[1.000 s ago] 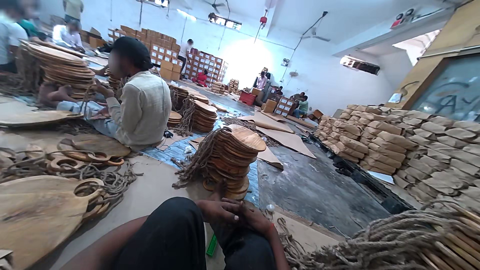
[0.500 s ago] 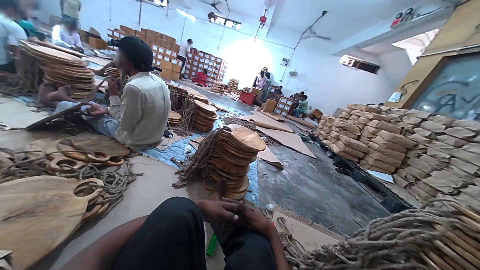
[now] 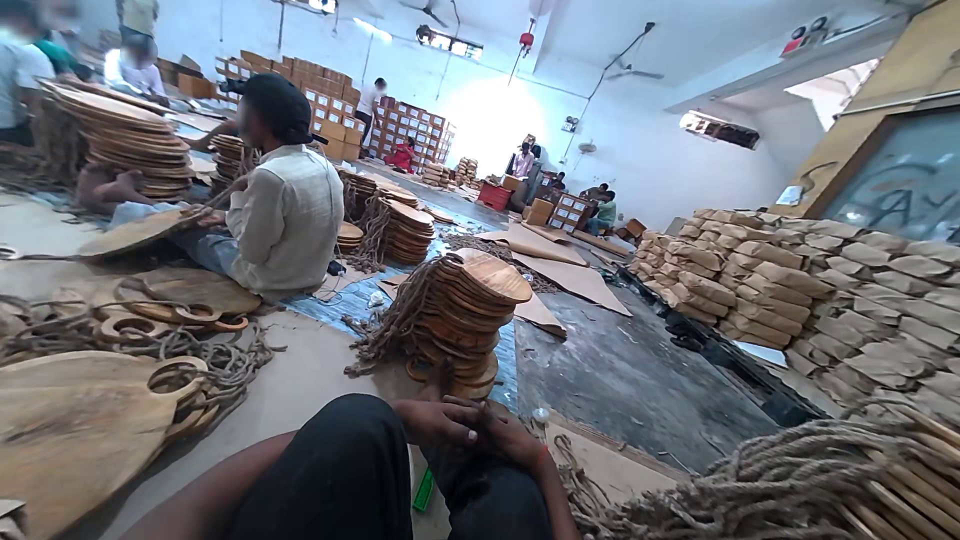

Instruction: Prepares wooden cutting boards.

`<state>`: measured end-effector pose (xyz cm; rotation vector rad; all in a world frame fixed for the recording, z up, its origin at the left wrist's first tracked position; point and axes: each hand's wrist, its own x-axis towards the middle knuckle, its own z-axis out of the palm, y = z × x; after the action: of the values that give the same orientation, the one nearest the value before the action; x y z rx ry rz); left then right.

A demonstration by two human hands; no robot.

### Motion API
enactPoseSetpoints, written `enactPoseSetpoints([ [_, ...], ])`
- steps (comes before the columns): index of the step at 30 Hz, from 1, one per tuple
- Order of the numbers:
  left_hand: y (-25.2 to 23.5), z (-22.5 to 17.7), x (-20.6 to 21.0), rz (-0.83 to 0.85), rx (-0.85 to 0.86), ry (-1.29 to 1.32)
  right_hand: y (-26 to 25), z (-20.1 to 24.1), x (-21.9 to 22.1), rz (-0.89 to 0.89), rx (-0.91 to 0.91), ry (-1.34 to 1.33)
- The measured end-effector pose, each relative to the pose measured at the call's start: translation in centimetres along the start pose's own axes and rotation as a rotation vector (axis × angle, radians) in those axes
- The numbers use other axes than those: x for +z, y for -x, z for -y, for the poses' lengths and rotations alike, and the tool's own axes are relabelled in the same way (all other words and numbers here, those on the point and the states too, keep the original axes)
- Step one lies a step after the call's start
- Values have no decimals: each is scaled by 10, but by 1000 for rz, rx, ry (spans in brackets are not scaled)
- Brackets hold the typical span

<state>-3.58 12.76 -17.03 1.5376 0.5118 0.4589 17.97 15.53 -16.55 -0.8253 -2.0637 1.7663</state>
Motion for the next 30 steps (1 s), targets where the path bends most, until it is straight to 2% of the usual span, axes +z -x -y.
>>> enactPoseSetpoints([
  [9, 1, -2, 2, -10, -22, -8, -3, -5, -4, 36, -2, -34],
  [16, 1, -2, 0, 5, -11, 1, -2, -4, -2, -16, 22, -25],
  [20, -1, 2, -2, 33, 9, 22, -3, -5, -3, 41, -7, -48],
  [30, 3, -6, 4, -21, -22, -23, -2, -3, -2, 14, 1, -14],
])
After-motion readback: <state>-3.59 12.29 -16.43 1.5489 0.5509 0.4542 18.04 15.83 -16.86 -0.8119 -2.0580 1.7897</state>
